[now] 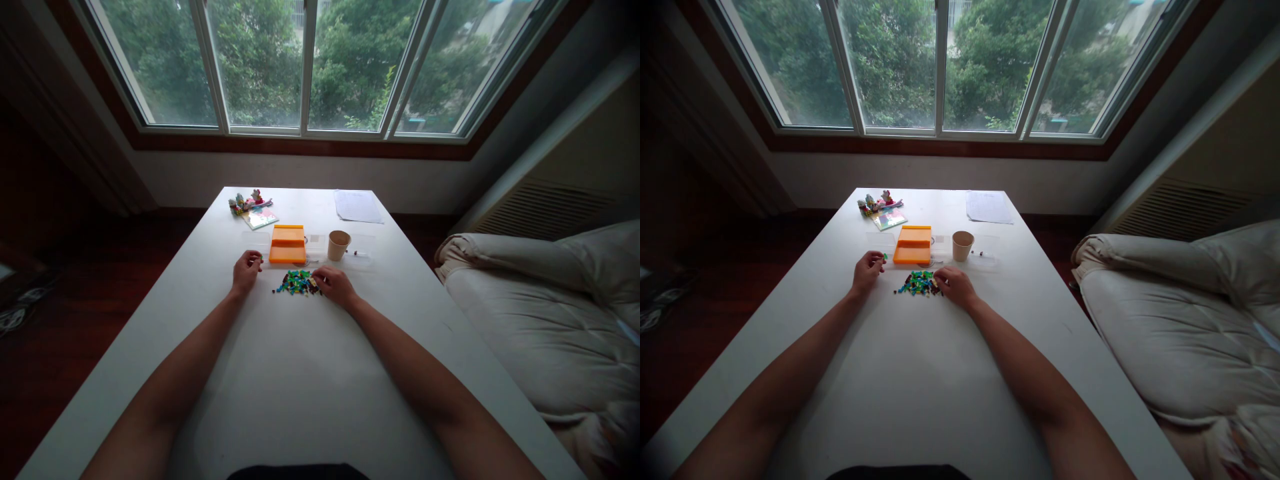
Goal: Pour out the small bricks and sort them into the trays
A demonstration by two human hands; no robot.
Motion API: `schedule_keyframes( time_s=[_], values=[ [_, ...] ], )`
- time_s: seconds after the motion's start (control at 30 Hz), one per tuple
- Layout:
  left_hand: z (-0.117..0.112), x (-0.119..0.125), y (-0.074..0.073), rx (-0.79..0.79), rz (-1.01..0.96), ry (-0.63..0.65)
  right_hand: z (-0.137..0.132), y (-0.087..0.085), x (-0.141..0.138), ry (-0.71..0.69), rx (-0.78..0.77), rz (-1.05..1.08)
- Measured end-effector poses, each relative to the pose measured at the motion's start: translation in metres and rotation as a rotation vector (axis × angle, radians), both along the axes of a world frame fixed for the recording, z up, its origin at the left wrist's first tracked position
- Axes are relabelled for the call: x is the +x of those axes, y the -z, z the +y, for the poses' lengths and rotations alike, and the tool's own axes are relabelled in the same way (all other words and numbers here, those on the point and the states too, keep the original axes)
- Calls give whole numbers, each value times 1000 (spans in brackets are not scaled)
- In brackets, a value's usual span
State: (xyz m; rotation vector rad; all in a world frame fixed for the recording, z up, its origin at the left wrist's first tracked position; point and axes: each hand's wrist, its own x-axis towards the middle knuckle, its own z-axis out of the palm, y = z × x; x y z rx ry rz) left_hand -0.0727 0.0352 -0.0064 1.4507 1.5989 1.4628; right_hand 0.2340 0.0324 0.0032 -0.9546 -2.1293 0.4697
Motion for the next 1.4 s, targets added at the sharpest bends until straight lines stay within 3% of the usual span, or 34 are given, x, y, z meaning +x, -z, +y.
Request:
schedule_keyframes(
  time_s=[0.43,0.6,0.8,0.9,1.0,1.4],
  values=[
    [1,-1,1,41,-103,-15,2,3,0,-10,1,19],
    [-3,3,-1,42,42,3,2,4,1,-7,5,19],
    [-16,16,-12,109,446,267,2,2,1,-1,7,8],
    [-22,21,-15,112,569,428,2,2,2,2,5,9],
    [-25,23,-18,100,664,499,3,3,2,2,5,8],
    [-23,10,-30,-2,705,725,3,1,4,5,13,13]
  ],
)
